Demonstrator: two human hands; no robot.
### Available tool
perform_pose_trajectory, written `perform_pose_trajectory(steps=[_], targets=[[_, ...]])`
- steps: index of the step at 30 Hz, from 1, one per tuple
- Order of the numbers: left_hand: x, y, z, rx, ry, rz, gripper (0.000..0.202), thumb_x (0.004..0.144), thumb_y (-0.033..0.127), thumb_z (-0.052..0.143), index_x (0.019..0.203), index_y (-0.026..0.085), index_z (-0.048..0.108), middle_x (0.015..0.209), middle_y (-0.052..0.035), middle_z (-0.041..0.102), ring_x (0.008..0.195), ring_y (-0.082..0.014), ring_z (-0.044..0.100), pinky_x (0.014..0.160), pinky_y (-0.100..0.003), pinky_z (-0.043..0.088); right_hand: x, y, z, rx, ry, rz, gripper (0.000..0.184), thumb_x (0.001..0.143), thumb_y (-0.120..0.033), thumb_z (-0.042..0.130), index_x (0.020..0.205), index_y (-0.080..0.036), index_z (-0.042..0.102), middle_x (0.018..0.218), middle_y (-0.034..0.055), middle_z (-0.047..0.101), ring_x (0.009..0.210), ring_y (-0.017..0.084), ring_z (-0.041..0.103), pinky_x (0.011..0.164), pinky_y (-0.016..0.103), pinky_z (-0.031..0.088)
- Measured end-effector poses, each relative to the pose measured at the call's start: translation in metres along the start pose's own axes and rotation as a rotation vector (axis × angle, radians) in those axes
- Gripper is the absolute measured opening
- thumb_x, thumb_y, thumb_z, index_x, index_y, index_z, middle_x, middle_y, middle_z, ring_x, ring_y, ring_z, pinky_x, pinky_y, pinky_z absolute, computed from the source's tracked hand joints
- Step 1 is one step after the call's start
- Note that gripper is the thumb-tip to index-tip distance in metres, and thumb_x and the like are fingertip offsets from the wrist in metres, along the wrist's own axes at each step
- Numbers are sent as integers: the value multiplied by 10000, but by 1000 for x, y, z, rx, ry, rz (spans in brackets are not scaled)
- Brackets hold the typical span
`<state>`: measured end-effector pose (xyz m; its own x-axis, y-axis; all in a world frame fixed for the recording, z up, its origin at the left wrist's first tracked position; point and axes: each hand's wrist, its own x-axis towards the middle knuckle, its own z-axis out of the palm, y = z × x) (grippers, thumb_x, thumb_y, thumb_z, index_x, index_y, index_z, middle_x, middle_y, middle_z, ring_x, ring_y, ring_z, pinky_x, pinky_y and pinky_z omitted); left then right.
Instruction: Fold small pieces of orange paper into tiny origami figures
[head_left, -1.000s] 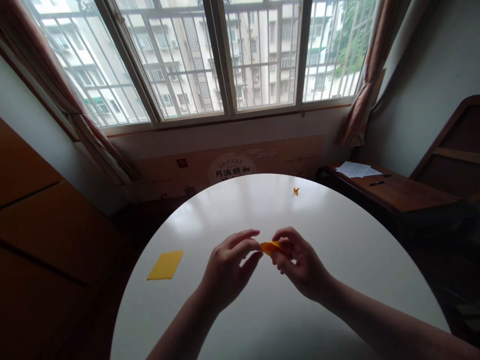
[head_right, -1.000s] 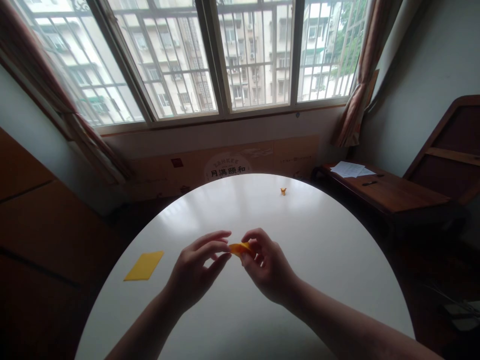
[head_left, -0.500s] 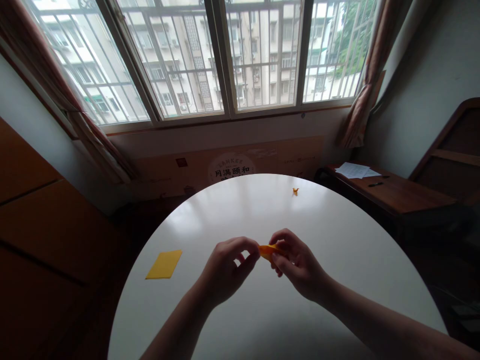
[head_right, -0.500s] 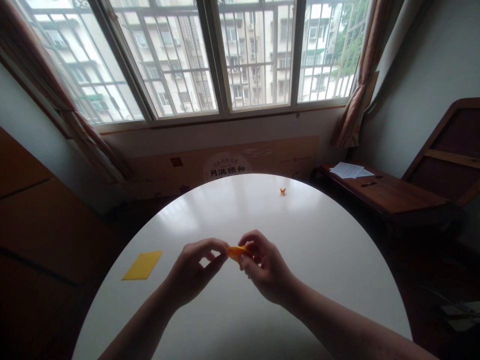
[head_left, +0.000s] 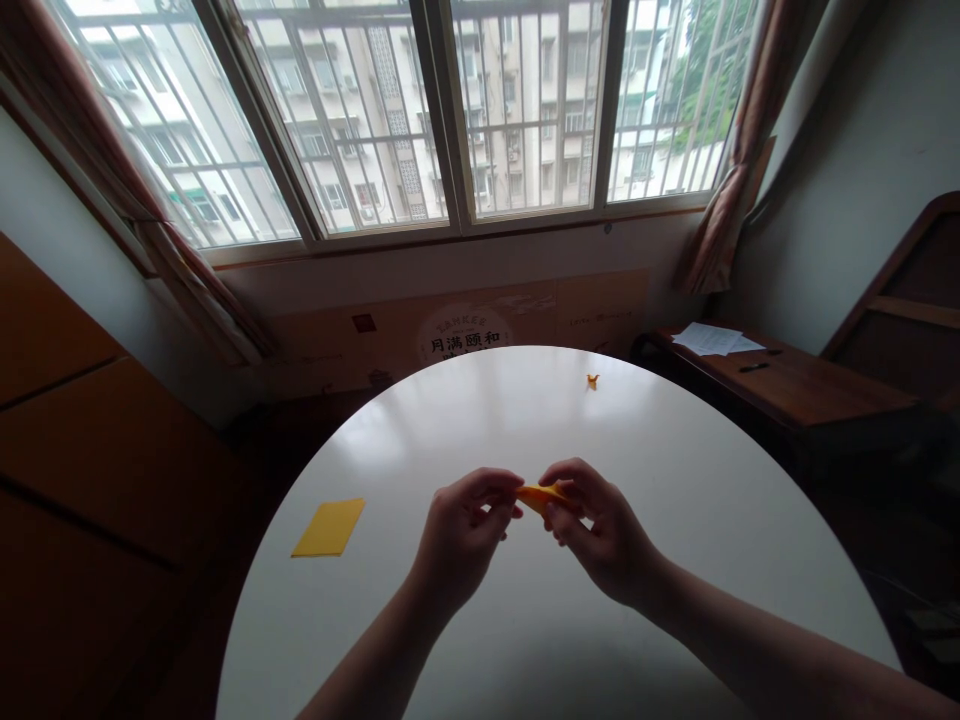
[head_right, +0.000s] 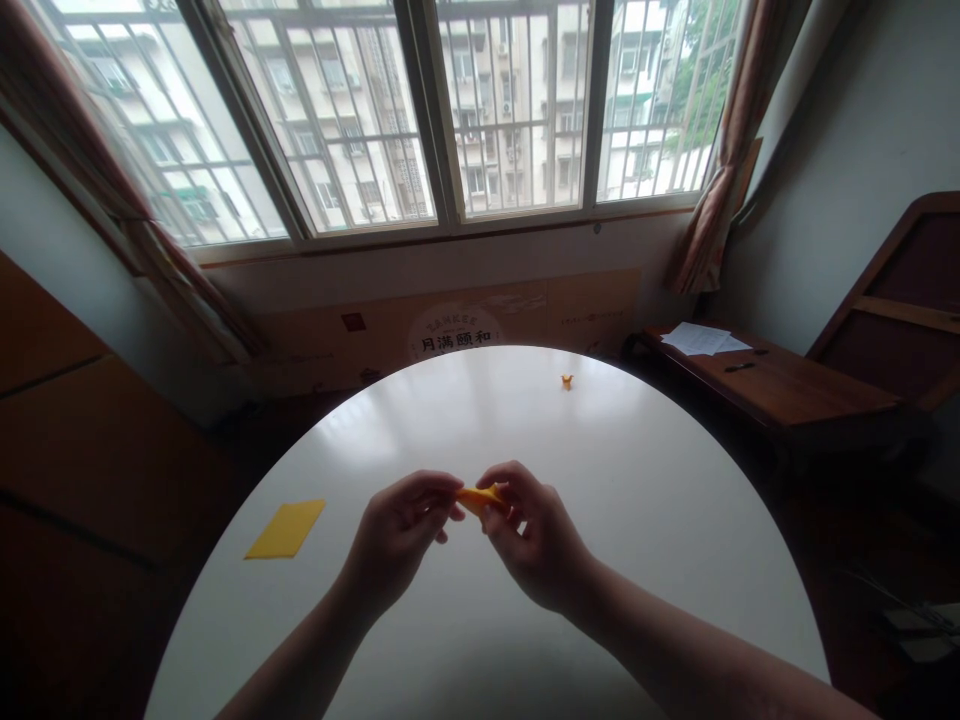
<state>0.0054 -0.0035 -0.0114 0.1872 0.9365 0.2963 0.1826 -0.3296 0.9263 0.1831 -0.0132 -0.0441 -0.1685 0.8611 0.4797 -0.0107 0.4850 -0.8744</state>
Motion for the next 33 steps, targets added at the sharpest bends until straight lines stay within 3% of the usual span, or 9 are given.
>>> perform_pose_trajectory(steps=[8, 12, 17, 25, 33], targets=[[-2, 0, 1, 89, -12, 71, 164, 830, 150, 606, 947, 175, 718, 830, -58, 751, 686, -191, 725, 543, -247, 548, -1, 5, 0, 31, 16, 8, 245, 821, -64, 530, 987, -233, 597, 746, -16, 630, 624, 139, 587, 540, 241, 478], [-3, 2, 1, 11, -85, -13, 266, 834, 251, 683, 1085, 163, 682, 928, -98, 758, 739, -207, 718, 531, -249, 547, -2, 6, 0, 60, 22, -3, 232, 836, -77, 538, 993, -236, 600, 742, -16, 631, 625, 141, 588, 540, 244, 483], [-2, 3, 4, -183, -144, -151, 311, 834, 314, 697, 1097, 152, 660, 926, -111, 755, 757, -208, 710, 494, -222, 527, -2, 3, 0, 64, 7, -23, 227, 855, -85, 541, 1002, -246, 605, 783, -9, 645, 637, 139, 590, 538, 241, 483], [-3, 1, 9, -244, -40, -110, 131, 814, 245, 696, 899, 146, 706, 740, -54, 740, 614, -168, 701, 473, -202, 512, -3, 2, 1, 104, 5, -36, 316, 797, -23, 526, 1003, -248, 609, 780, -21, 650, 618, 124, 590, 539, 231, 487], [-2, 2, 7, -250, -63, -39, 88, 824, 233, 709, 848, 152, 687, 709, -43, 733, 599, -167, 699, 504, -227, 540, -4, 4, 1, 228, -20, -1, 297, 822, -25, 543, 1001, -250, 618, 805, -20, 651, 617, 117, 596, 544, 228, 502]])
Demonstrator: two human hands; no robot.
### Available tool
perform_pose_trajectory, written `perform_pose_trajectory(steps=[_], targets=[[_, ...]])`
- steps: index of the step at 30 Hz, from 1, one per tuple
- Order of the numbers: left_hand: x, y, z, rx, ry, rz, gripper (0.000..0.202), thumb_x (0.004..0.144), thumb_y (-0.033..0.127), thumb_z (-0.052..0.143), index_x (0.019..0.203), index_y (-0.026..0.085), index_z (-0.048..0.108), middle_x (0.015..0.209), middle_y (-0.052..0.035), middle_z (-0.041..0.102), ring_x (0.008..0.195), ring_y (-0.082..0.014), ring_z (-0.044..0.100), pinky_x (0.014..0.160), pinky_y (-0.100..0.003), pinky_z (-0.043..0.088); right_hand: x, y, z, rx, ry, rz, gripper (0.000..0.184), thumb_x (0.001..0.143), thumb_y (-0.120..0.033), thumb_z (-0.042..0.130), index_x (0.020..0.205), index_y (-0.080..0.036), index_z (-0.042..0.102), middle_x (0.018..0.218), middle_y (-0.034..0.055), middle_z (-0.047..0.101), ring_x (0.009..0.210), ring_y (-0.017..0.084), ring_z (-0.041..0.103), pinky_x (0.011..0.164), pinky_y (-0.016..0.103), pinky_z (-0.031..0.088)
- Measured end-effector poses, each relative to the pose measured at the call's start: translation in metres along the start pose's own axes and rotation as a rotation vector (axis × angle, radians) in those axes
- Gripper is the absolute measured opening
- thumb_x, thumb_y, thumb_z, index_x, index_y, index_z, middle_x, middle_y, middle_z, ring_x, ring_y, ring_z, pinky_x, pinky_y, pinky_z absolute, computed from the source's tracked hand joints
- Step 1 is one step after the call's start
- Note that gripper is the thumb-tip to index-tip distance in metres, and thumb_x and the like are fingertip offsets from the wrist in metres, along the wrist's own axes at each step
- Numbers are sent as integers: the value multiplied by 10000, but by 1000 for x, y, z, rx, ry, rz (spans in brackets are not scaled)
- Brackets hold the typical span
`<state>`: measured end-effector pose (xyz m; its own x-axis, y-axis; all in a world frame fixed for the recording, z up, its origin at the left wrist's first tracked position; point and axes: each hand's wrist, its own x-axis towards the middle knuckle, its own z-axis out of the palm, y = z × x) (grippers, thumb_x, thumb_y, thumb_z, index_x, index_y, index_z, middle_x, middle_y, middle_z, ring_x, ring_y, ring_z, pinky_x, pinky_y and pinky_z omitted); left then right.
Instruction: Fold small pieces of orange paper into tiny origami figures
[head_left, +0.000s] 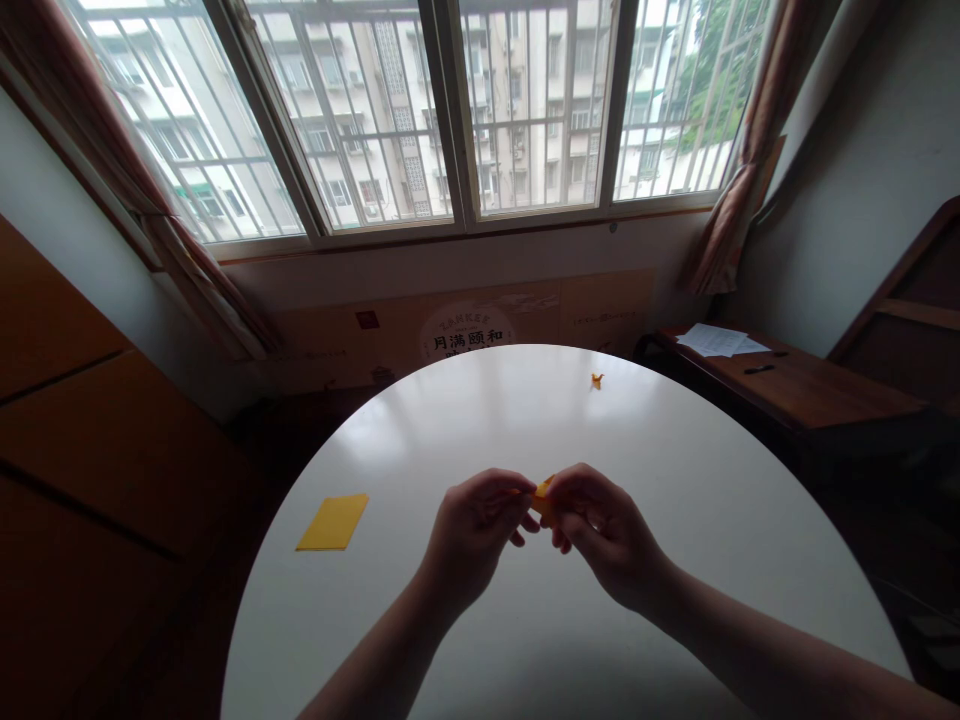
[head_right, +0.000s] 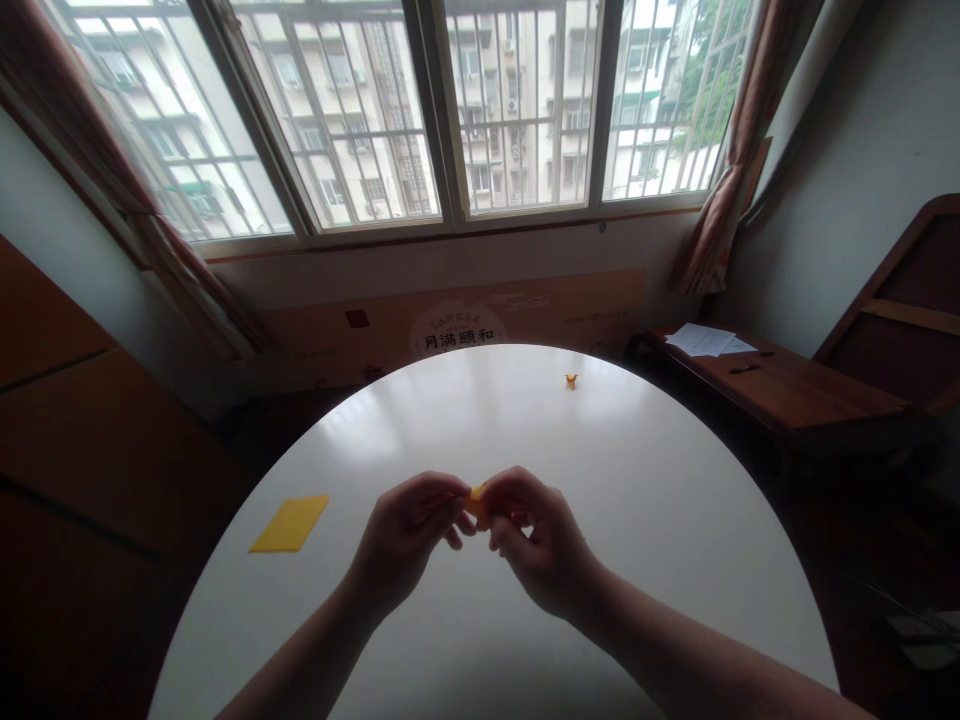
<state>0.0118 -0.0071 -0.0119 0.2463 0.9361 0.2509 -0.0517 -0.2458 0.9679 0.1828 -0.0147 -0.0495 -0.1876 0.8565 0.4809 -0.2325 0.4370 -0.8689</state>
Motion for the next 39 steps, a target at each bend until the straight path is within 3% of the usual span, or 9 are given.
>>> perform_pose_trajectory(steps=[10, 20, 26, 31, 39], targets=[[-2, -2, -5, 141, -6, 70, 84, 874, 209, 651, 935, 164, 686, 780, -53, 745, 620, -165, 710, 513, -224, 549, 0, 2, 1, 31, 31, 75, 21, 933, -236, 626, 947, -232, 610, 791, -8, 641, 590, 118, 604, 496, 222, 500], [-3, 4, -5, 347, -26, 206, 67, 884, 203, 641, 899, 171, 697, 768, -47, 752, 647, -174, 736, 547, -227, 562, 2, 3, 1, 48, 50, 89, 86, 935, -300, 647, 950, -227, 605, 808, -3, 637, 588, 110, 604, 482, 214, 497], [-6, 7, 2, 230, 27, 89, 155, 824, 172, 654, 976, 166, 682, 821, -64, 754, 699, -195, 726, 536, -243, 564, 1, 1, 3, 21, 79, 91, 106, 922, -300, 660, 939, -225, 587, 799, 2, 660, 575, 120, 611, 479, 227, 500], [-7, 7, 10, 70, 103, -16, 165, 780, 163, 616, 911, 154, 716, 822, -60, 734, 736, -192, 690, 527, -237, 563, -2, -1, 4, -144, 90, 13, 47, 916, -241, 644, 930, -228, 601, 821, 12, 687, 606, 136, 648, 518, 246, 525], [-8, 9, 15, -5, 169, -46, 175, 788, 230, 645, 885, 138, 759, 774, -53, 731, 607, -145, 636, 498, -227, 550, -4, 0, 7, -196, 90, -31, 49, 910, -188, 613, 929, -231, 601, 794, 0, 677, 597, 130, 646, 520, 235, 520]])
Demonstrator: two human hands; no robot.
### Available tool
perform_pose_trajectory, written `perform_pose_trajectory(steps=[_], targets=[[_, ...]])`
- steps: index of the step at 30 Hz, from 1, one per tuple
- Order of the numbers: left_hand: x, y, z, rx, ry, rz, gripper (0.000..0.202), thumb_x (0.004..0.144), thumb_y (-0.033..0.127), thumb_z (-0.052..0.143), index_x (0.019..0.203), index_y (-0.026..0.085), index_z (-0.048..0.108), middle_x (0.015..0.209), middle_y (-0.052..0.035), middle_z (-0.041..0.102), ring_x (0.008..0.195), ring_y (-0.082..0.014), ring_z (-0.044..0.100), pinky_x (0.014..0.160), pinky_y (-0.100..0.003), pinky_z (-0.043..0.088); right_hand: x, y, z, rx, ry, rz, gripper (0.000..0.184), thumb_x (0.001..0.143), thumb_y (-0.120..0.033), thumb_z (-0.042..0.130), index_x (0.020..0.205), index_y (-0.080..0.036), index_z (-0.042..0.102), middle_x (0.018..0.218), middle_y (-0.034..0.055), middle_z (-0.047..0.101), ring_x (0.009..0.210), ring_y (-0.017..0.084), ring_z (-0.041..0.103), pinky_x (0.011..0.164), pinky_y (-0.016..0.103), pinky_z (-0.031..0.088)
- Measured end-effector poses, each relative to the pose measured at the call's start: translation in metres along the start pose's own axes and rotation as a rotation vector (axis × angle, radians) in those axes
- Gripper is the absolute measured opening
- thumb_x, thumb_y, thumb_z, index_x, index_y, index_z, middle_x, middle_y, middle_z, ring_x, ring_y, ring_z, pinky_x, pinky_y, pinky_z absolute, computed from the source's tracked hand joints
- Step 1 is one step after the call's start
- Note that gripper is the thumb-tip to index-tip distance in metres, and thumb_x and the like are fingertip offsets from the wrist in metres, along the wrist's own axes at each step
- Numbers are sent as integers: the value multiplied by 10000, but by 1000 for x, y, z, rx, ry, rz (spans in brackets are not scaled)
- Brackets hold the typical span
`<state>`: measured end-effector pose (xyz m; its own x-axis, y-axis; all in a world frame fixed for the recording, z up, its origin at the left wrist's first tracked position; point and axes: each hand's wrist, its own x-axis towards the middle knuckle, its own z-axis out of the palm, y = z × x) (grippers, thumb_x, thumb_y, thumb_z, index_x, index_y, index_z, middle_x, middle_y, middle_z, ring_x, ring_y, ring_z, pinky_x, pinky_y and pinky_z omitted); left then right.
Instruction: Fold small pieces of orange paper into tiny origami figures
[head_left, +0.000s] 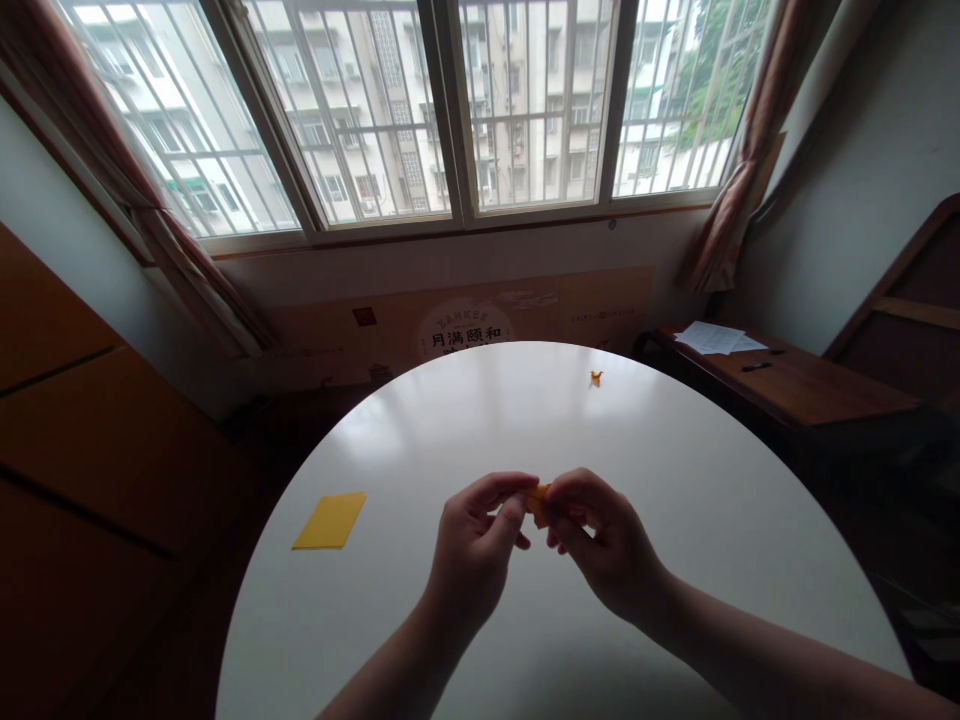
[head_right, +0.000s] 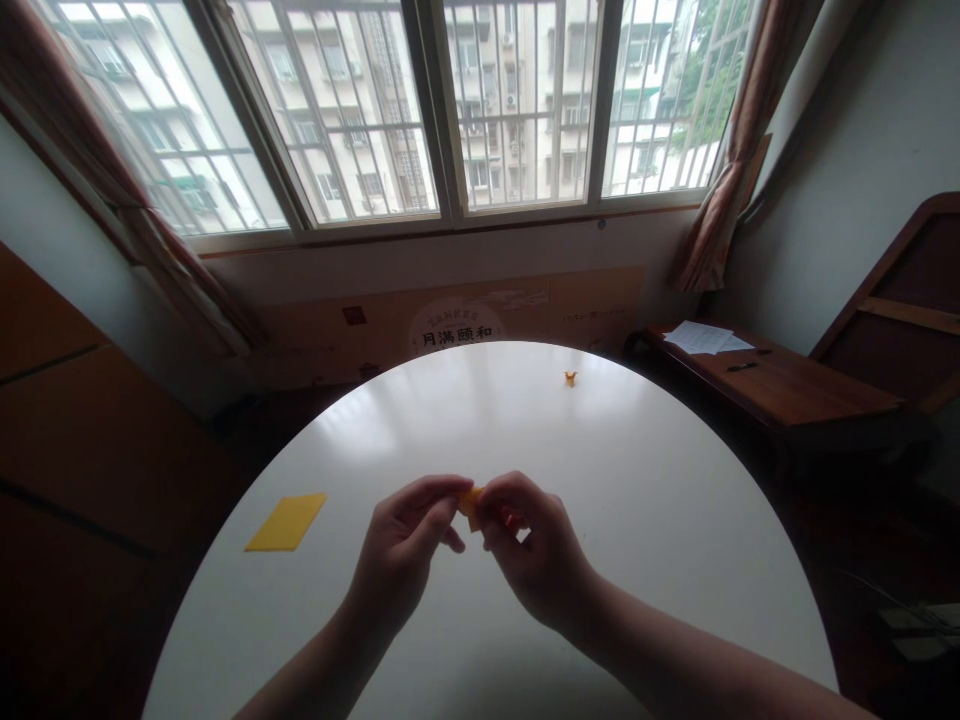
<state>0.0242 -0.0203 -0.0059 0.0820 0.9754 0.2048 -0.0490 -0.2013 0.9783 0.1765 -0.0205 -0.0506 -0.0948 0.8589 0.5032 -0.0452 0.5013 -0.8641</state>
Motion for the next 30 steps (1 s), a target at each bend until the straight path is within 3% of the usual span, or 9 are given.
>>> perform_pose_trajectory(steps=[11, 19, 25, 30], targets=[[0, -1, -2, -50, -40, -66, 316, 811, 397, 708, 953, 122, 774, 791, -93, 747, 657, -178, 654, 514, -242, 538, 0, -1, 2, 7, 35, -6, 59, 942, -293, 621, 952, -235, 611, 814, 13, 692, 583, 132, 640, 510, 244, 518], [0, -1, -1, -17, 28, -90, 295, 820, 378, 685, 927, 122, 785, 771, -101, 754, 685, -193, 670, 487, -229, 523, -1, 1, 4, -53, 37, 16, 26, 943, -259, 613, 949, -238, 599, 851, 20, 708, 647, 148, 672, 543, 241, 528], [3, -2, -2, -51, 67, -128, 281, 809, 371, 699, 896, 115, 778, 692, -74, 712, 645, -172, 639, 458, -213, 505, -2, 3, 6, -56, 58, 52, 130, 945, -298, 616, 1041, -255, 540, 834, 16, 709, 613, 146, 666, 524, 239, 522], [6, -7, -4, -12, 94, -62, 253, 781, 342, 739, 902, 120, 758, 700, -65, 723, 602, -155, 631, 459, -215, 501, -3, 3, 6, -59, 72, 80, 165, 943, -324, 612, 1070, -252, 534, 846, 30, 716, 605, 153, 670, 515, 249, 527]])
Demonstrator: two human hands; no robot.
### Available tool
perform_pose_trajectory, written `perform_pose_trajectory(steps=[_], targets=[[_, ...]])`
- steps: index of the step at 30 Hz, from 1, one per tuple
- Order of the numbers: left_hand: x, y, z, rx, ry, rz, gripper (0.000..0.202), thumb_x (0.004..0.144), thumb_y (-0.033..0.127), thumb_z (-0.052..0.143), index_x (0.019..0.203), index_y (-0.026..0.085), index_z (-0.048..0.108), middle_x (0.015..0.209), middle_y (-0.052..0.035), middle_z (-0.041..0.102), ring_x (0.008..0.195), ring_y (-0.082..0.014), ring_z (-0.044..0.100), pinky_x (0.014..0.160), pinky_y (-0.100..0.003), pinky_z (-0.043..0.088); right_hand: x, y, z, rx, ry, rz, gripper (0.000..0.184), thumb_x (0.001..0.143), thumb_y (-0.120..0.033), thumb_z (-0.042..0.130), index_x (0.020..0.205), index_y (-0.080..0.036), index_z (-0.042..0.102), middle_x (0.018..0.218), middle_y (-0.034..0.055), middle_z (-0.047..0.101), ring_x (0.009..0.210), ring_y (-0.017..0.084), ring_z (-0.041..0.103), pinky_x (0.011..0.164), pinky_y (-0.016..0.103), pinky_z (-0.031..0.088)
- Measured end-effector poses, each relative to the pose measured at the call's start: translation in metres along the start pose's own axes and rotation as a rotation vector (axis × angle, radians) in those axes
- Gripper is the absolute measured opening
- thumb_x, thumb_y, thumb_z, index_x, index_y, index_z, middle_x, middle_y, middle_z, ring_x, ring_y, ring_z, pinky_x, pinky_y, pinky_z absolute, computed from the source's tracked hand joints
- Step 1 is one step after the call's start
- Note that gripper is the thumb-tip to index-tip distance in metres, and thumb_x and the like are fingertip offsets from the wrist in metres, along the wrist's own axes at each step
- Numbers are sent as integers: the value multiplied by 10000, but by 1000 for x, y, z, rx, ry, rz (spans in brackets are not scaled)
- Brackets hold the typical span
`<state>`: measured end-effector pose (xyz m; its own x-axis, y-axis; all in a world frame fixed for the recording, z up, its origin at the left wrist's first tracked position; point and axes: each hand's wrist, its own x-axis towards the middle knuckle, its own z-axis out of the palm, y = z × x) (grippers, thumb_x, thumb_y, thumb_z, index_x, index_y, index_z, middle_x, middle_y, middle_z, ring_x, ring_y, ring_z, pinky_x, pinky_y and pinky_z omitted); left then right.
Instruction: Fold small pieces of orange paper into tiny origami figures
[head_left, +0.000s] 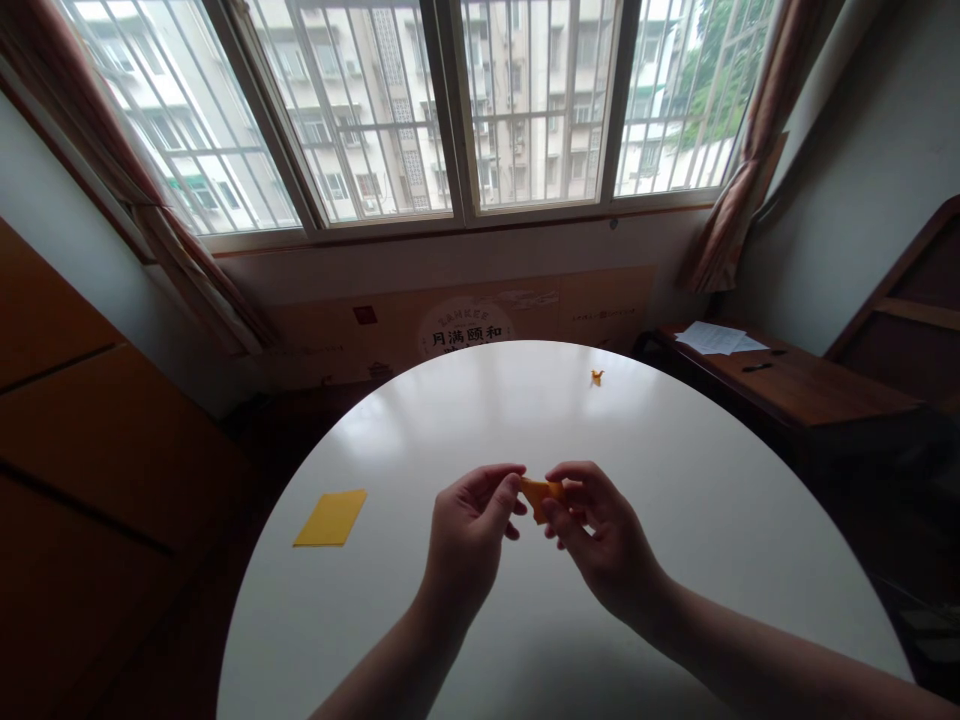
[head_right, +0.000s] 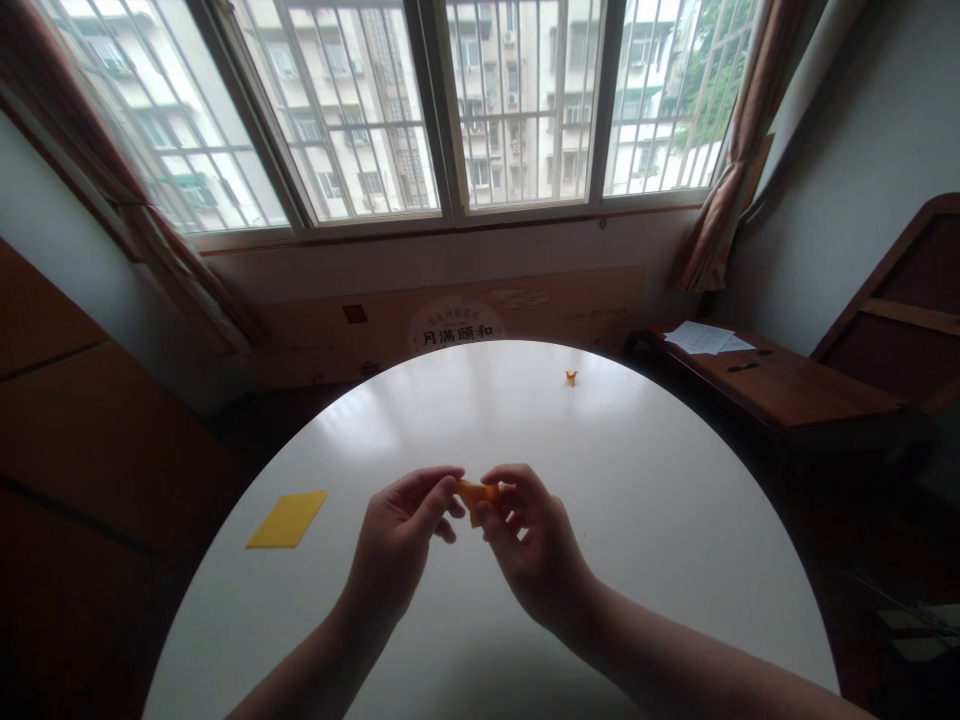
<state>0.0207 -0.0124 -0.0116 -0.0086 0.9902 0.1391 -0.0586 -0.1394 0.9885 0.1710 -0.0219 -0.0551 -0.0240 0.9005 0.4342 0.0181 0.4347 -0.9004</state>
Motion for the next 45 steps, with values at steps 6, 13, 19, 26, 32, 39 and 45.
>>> perform_pose_trajectory(steps=[6, 13, 19, 26, 32, 39, 45], targets=[[0, 1, 0, -29, -1, -39, 282, 716, 287, 802, 943, 128, 744, 759, -73, 751, 643, -170, 663, 467, -214, 511, 0, -1, 0, 30, -32, -7, 172, 943, -332, 609, 1075, -254, 532, 869, 31, 729, 635, 159, 687, 530, 254, 536], [0, -1, -3, 12, 7, 29, 160, 714, 212, 763, 858, 141, 757, 751, -54, 753, 622, -154, 658, 477, -210, 522, 2, 3, 1, 204, -84, 151, 261, 928, -376, 644, 1121, -245, 526, 900, 38, 725, 700, 169, 691, 533, 249, 528], [0, 0, -4, 76, -5, 74, 233, 767, 240, 736, 978, 141, 727, 767, -56, 754, 643, -157, 660, 502, -216, 527, 9, 0, -1, 293, -121, 236, 263, 872, -434, 710, 936, -197, 617, 845, 35, 686, 736, 173, 674, 496, 218, 519], [3, -5, -7, 114, 14, 121, 223, 784, 226, 680, 991, 148, 710, 759, -43, 739, 651, -162, 660, 507, -225, 538, 10, -1, -1, 334, -173, 317, 280, 853, -431, 734, 838, -171, 630, 739, 24, 672, 690, 156, 633, 499, 216, 505], [6, -4, -8, 158, 56, 163, 206, 779, 248, 709, 962, 155, 700, 730, -25, 709, 639, -156, 642, 481, -213, 517, 10, -2, -2, 327, -213, 333, 268, 862, -414, 724, 821, -171, 619, 746, 28, 687, 687, 152, 621, 503, 218, 489], [9, -3, -10, 204, 14, 175, 168, 815, 263, 661, 934, 154, 708, 727, -18, 676, 598, -129, 597, 476, -202, 508, 9, -1, -2, 259, -253, 340, 223, 885, -377, 692, 856, -165, 628, 802, 49, 709, 724, 169, 637, 499, 223, 492], [9, -3, -14, 204, -64, 169, 331, 886, 434, 610, 1021, 145, 700, 825, -65, 685, 694, -170, 628, 517, -242, 535, 11, -3, -2, 305, -146, 394, 246, 861, -406, 698, 853, -177, 606, 727, 22, 664, 702, 175, 627, 456, 213, 482]])
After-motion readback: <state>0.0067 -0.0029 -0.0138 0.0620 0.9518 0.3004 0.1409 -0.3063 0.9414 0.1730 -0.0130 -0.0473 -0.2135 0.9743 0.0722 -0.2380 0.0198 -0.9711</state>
